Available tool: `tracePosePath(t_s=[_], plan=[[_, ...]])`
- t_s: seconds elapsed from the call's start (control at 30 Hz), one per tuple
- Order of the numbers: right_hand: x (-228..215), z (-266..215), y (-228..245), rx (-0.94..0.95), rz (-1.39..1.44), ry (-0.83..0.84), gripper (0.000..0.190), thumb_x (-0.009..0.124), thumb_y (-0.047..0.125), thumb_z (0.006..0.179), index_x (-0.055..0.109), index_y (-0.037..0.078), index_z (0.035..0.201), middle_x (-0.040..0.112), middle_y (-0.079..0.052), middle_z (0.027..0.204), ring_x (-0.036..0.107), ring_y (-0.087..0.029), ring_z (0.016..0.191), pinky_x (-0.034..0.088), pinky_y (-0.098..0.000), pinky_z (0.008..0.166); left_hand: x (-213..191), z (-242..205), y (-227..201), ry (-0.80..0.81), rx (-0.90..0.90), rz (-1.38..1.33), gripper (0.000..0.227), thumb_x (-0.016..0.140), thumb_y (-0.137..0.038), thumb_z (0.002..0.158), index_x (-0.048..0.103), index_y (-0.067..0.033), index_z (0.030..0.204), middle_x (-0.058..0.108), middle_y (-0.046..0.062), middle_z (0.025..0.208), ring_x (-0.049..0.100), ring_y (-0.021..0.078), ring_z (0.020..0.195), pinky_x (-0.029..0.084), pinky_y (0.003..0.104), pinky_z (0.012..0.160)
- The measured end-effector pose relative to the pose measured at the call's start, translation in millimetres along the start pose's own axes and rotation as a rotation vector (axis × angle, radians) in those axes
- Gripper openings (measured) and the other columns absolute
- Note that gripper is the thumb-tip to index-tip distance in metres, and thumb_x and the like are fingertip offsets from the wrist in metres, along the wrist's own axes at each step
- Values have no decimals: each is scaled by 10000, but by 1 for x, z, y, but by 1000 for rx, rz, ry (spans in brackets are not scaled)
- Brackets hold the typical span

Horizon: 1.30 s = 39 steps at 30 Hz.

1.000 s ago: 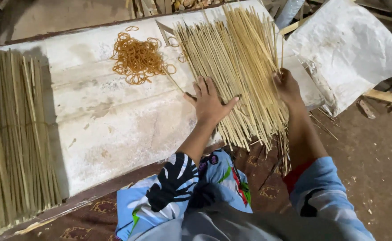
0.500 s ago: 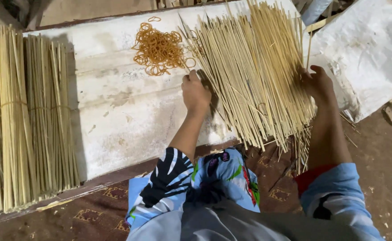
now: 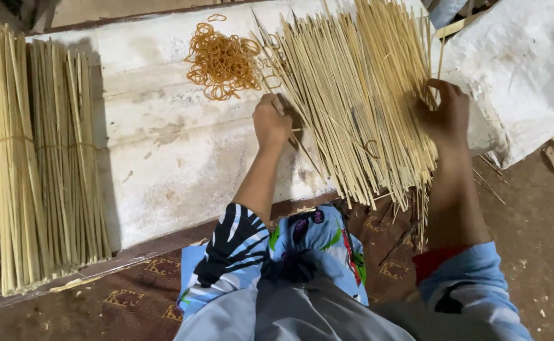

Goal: Gathering thin bamboo sticks into uniform groups and securing them with rubber bands.

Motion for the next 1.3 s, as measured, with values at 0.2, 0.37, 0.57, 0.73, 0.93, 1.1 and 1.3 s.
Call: tracePosePath(t_s=[0.2, 0.37, 0.57, 0.73, 0.93, 1.1, 1.3], plan=[[62, -24, 98, -500, 234, 39, 302, 813, 228, 864, 776, 175, 1160, 718, -118, 1118, 644, -415, 1121, 456, -531, 1025, -22, 1, -7, 191, -122, 13, 521, 622, 45, 804, 587, 29, 1323, 629, 262, 1236, 642, 434, 1190, 599, 465, 967], [116, -27, 146, -551, -41, 212, 268, 816, 212, 769, 795, 229, 1036, 640, -42, 1189, 554, -310, 1157, 460, -437, 913, -60, -21, -31, 238, -144, -30, 519, 622, 30, 813, 595, 16, 1331, 619, 250, 1299, 607, 411, 1250, 573, 462, 1010], [145, -24, 126, -498, -225, 289, 101, 732, 194, 848, 751, 208, 946, 577, -24, 1177, 505, -290, 1139, 412, -408, 871, -83, -35, -42, 272, -143, -123, 533, 620, 11, 808, 593, 6, 1341, 599, 263, 1361, 600, 426, 1262, 556, 493, 1033], [142, -12, 89, -429, -311, 273, 107, 768, 273, 791, 679, 284, 850, 494, 35, 1133, 445, -284, 1170, 417, -414, 863, -47, -31, -34, 255, -136, -152, 512, 636, 18, 806, 613, 12, 1318, 619, 259, 1344, 616, 443, 1239, 581, 498, 1002], [60, 0, 45, -222, -74, 115, 431, 810, 349, 877, 623, 268, 1257, 507, -51, 1276, 510, -376, 1219, 497, -518, 947, 9, -59, -70, 394, 45, 64, 834, 687, -304, 950, 253, 46, 1571, 291, 344, 1592, 266, 520, 1492, 348, 644, 1176], [24, 10, -55, 502, -211, 236, 956, 549, 767, 941, 326, 103, 1592, 414, -348, 1493, 423, -575, 1339, 414, -676, 1040, 32, -88, -102, 410, 123, 138, 966, 645, -463, 960, 160, 70, 1603, 60, 380, 1641, 25, 548, 1535, 102, 645, 1252], [51, 11, -89, 459, 691, 206, 982, 817, 330, 966, 181, -88, 1586, 350, -429, 1526, 389, -546, 1416, 357, -595, 1147, 74, -79, -108, 418, 95, -67, 1004, 647, -457, 929, 92, 15, 1620, -71, 330, 1659, -73, 528, 1536, 195, 617, 1232]])
Point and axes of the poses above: each hand's wrist, its own z-axis towards the middle knuckle, its own x-axis out of the palm, y = z × x, the point moved 1 cm from there along z, towards the middle knuckle
